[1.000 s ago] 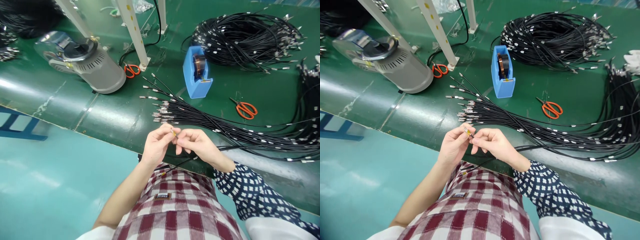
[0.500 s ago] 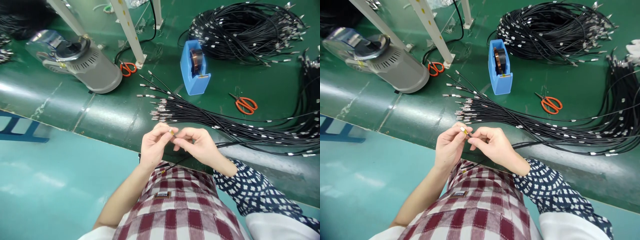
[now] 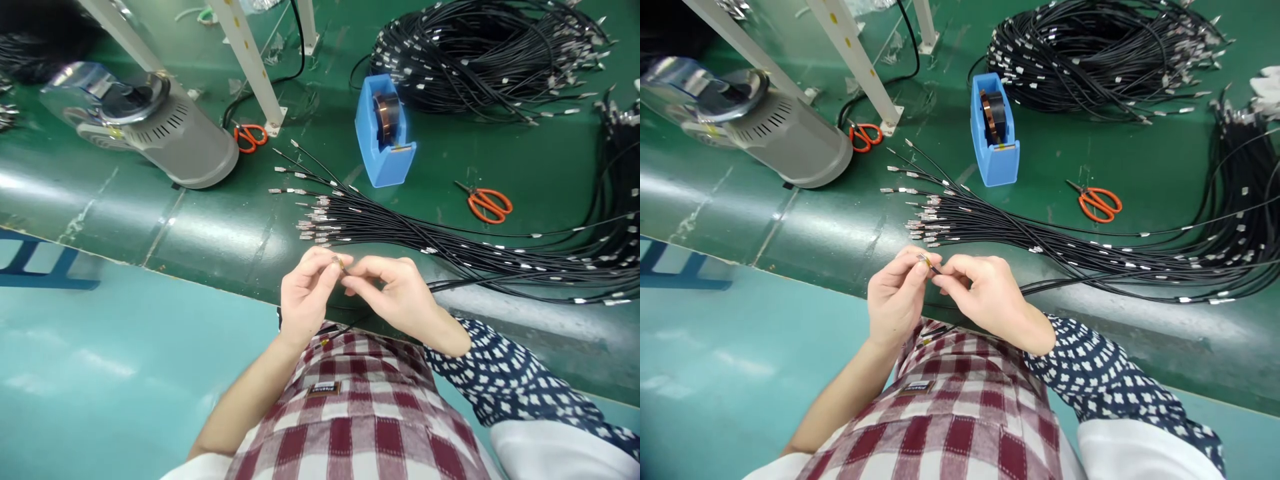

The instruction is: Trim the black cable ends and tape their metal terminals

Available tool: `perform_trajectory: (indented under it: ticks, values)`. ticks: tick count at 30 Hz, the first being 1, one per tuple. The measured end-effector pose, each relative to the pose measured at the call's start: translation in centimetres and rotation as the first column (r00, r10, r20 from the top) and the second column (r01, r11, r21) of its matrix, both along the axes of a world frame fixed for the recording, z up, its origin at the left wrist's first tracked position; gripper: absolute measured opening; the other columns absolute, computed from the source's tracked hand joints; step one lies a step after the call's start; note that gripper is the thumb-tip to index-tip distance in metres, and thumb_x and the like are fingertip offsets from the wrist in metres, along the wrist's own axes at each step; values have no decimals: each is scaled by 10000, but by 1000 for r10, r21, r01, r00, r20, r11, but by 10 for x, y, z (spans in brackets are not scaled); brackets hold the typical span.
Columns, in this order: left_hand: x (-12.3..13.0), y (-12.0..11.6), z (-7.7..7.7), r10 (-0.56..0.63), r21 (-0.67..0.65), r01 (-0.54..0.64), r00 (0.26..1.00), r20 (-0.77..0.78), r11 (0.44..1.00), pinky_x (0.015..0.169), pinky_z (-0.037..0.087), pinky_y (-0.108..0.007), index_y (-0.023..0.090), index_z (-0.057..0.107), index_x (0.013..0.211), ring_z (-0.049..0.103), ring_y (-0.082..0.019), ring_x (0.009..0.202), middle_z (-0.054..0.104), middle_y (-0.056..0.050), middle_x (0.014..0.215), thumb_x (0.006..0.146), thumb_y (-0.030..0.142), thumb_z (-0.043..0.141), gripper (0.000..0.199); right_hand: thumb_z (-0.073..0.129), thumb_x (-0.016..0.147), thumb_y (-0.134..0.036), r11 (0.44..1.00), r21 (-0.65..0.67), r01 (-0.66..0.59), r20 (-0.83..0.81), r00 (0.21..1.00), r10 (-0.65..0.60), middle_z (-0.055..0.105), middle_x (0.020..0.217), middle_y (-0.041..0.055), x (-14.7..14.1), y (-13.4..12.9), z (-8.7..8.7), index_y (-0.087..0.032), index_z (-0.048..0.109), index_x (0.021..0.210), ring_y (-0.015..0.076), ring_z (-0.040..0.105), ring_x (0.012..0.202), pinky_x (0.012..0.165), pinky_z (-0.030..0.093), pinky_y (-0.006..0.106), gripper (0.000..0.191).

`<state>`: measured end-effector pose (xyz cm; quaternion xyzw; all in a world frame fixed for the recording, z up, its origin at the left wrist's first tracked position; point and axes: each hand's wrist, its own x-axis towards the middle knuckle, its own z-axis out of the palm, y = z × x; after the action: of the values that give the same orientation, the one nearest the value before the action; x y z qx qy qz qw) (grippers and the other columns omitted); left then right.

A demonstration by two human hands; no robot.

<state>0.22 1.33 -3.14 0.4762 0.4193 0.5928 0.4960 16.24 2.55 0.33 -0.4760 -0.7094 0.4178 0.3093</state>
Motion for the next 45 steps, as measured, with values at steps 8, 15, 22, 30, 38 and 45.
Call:
perform_trajectory:
  ticks: [8,15,22,30,38,45]
  values:
    - [0,2,-2,12,42,-10,999,-40,999,779,521,-275,234,780,942,621,-158,861,687,-51,933,917,188,667,124,625,945,-262,994,107,-7,60,998,1,717,732,4,0,-1,-3,-179,696,759,114,610,645,644,412,244,215]
    - [-2,2,-1,12,66,-6,997,-82,998,781,524,-260,233,778,939,621,-149,874,688,-45,908,920,168,664,132,621,951,-246,964,267,-10,130,991,-26,736,739,13,-2,-2,-7,-170,707,820,131,647,667,695,449,252,174]
    - [-4,2,1,8,62,0,992,-125,998,775,544,-267,225,778,941,652,-161,884,693,-51,906,915,181,669,120,599,968,-263,942,333,-26,194,980,-42,723,703,8,-2,-5,-7,-173,705,835,128,620,617,693,445,263,192]
    - [-3,3,-3,26,64,-19,993,-115,998,852,562,-315,219,762,892,692,-181,917,700,-44,900,905,189,682,87,577,983,-259,884,465,-53,297,950,-99,710,675,-3,-4,-5,-11,-174,712,838,128,564,581,659,389,280,216]
    - [0,7,-11,81,28,-80,995,-61,996,803,547,-289,195,703,780,672,-148,823,642,-4,800,844,200,752,81,521,1004,-231,774,624,-108,406,891,-203,660,593,0,-8,-7,-12,-184,704,783,142,492,565,627,309,324,290]
    - [5,11,-7,93,-148,-103,993,-75,984,663,469,-233,182,668,754,547,-113,674,587,17,707,801,321,801,198,495,1005,-225,837,536,-107,394,909,-136,658,593,16,-8,-6,-15,-178,682,749,140,504,557,623,314,328,321]
